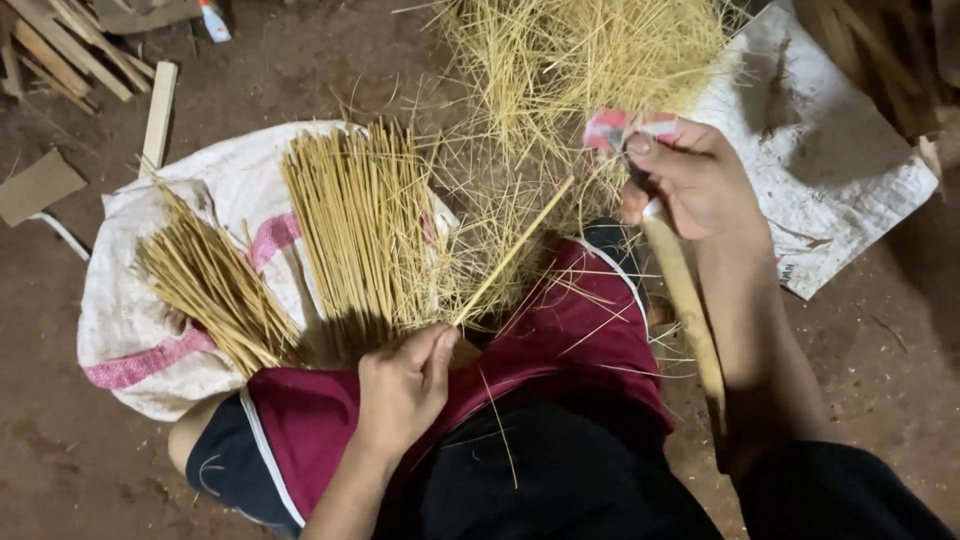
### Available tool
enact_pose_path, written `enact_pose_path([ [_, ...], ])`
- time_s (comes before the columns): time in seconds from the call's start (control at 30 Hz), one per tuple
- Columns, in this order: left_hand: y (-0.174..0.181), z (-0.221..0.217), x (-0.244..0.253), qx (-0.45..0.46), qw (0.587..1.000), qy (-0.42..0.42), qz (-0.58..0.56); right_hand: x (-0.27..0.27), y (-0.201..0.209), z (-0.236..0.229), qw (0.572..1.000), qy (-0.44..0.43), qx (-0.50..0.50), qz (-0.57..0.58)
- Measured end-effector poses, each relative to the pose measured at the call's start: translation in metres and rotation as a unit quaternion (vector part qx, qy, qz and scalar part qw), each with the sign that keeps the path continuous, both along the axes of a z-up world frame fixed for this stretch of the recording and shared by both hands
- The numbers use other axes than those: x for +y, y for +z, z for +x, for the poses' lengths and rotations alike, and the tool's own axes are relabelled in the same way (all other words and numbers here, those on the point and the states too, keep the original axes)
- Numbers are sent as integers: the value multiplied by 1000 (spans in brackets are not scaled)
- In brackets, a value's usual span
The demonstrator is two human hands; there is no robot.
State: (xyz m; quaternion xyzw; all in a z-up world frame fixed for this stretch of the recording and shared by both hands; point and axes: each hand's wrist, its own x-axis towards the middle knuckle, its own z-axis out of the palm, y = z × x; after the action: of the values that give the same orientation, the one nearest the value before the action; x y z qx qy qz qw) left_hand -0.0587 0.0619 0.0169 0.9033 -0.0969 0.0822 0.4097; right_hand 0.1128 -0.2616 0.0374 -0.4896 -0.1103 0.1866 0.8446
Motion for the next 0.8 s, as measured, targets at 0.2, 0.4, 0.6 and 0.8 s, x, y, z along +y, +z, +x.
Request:
enact_pose_path([
  [0.2,2,0,-12,32,997,0,-64,58,-10,-34,978,202,38,-17],
  [0.4,1,-9,3,82,995,7,-59,19,14,-4,987,-59,137,-62],
  [0.6,5,-8,-4,139,982,-14,-126,43,-8,-21,985,163,-28,-53],
  [0.8,-12,-14,16,163,974,-27,-157,38,48,-10,926,-252,242,-144],
])
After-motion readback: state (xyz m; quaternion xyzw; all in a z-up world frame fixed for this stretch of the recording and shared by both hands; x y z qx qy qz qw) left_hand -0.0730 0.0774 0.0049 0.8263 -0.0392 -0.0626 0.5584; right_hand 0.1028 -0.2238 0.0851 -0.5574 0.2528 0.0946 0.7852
